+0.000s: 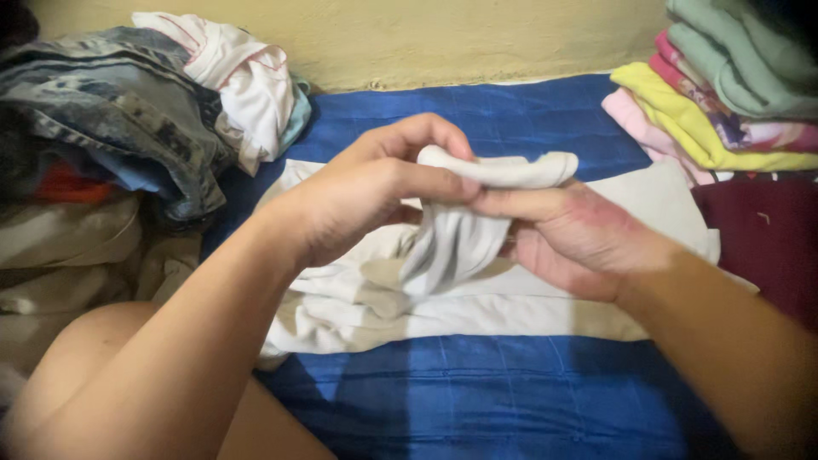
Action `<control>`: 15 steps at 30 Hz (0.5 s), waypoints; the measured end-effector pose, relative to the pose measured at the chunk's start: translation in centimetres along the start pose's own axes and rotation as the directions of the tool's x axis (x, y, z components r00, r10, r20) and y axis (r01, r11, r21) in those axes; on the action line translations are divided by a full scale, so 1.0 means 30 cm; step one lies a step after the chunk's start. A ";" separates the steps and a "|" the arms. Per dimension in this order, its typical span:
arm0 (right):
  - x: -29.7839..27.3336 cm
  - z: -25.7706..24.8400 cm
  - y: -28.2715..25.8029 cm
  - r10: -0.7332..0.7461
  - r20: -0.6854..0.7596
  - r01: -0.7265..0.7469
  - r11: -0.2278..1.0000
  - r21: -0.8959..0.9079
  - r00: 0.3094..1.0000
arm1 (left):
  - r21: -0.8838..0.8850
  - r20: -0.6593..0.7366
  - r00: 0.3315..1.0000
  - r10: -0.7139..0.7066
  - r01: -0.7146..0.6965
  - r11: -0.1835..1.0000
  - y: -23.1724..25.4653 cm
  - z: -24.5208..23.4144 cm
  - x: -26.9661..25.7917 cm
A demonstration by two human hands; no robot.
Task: The person sits on a bed and folds clean laundry. They first fold a light-colored buttoned shirt flat on the bed, then pick up a denim jacket, lay it out, align the sleeves and body, and fold it into a neat rectangle, placing folded garments beside stacks of already folded clothes.
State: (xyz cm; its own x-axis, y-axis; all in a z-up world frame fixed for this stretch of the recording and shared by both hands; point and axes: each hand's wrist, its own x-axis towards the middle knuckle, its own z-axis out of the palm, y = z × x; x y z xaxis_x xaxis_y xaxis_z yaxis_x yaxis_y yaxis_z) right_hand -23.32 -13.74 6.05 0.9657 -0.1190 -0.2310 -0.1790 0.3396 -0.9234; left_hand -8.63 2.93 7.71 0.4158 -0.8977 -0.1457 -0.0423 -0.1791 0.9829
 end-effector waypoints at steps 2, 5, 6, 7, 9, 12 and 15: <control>-0.012 0.019 0.008 0.009 -0.099 0.008 0.986 0.169 0.995 | -0.141 -0.153 0.987 -0.059 0.037 0.989 -0.064 -0.038 0.015; -0.031 0.005 0.017 0.026 -0.317 0.059 0.965 0.256 0.948 | -0.143 -0.653 0.691 -0.310 0.289 0.946 -0.236 -0.153 0.083; -0.031 -0.003 0.022 0.056 -0.378 0.032 0.975 0.221 0.924 | -0.139 -0.714 0.618 -0.328 0.335 0.932 -0.305 -0.199 0.098; -0.029 -0.013 0.029 0.083 -0.437 0.001 0.982 0.188 0.896 | -0.189 -0.711 0.587 -0.386 0.370 0.910 -0.369 -0.246 0.117; -0.018 -0.035 0.048 0.127 -0.494 -0.070 0.989 0.133 0.860 | -0.287 -0.694 0.520 -0.498 0.435 0.854 -0.474 -0.323 0.168; 0.016 -0.054 0.091 0.140 -0.446 -0.155 0.988 0.003 0.884 | -0.398 -0.617 0.469 -0.632 0.507 0.765 -0.558 -0.376 0.243; 0.052 -0.049 0.124 0.088 -0.327 -0.168 0.960 -0.225 0.941 | -0.420 -0.550 0.523 -0.651 0.500 0.757 -0.561 -0.393 0.272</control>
State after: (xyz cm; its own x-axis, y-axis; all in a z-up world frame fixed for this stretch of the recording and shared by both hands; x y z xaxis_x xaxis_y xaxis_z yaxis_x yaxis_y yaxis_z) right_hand -22.76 -14.05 1.81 0.8311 -0.3872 -0.3993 -0.3768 0.1363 -0.9162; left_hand 6.18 3.36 -8.69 0.7448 -0.1316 -0.6542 0.5578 -0.4155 0.7185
